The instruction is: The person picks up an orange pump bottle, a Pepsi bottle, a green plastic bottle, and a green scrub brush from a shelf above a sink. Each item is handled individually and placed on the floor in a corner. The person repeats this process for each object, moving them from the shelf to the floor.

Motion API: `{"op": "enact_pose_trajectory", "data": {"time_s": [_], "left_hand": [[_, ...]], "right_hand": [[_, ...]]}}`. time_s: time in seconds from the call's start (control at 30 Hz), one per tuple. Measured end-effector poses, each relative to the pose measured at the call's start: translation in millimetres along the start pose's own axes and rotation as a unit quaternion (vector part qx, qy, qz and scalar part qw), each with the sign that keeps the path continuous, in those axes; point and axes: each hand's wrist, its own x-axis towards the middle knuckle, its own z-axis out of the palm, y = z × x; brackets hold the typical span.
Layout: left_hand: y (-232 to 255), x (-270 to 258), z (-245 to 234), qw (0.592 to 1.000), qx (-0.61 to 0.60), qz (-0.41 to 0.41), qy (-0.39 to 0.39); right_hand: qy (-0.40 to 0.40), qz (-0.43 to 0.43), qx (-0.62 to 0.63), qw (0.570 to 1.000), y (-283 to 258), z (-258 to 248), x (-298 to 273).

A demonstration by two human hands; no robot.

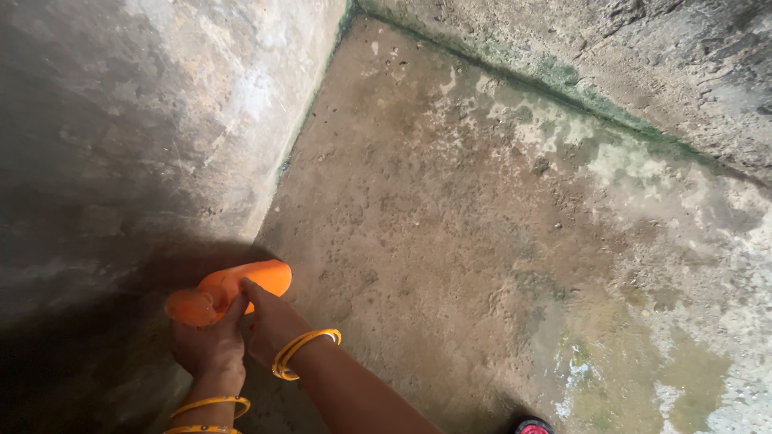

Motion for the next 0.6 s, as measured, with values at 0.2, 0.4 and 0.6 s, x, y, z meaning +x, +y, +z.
{"op": "enact_pose_trajectory", "data": {"time_s": [0.2, 0.4, 0.6], "left_hand": [[-5.6, 12.8, 9.6, 0.979, -0.172, -0.091, -0.067], [-25.0, -3.8, 3.2, 0.963, -0.220, -0.132, -0.080], [-81.6, -36.7, -34.7, 0.934, 0.224, 0.230, 0.159]], "right_hand": [[-0.005, -0.036, 0.034, 0.999, -10.1, -3.7, -7.2], [0.030, -0.048, -0.089, 0.994, -41.4, -16.4, -42.5], [0.072, -0.119, -0.286, 0.948, -68.5, -17.0, -99.9]]}}
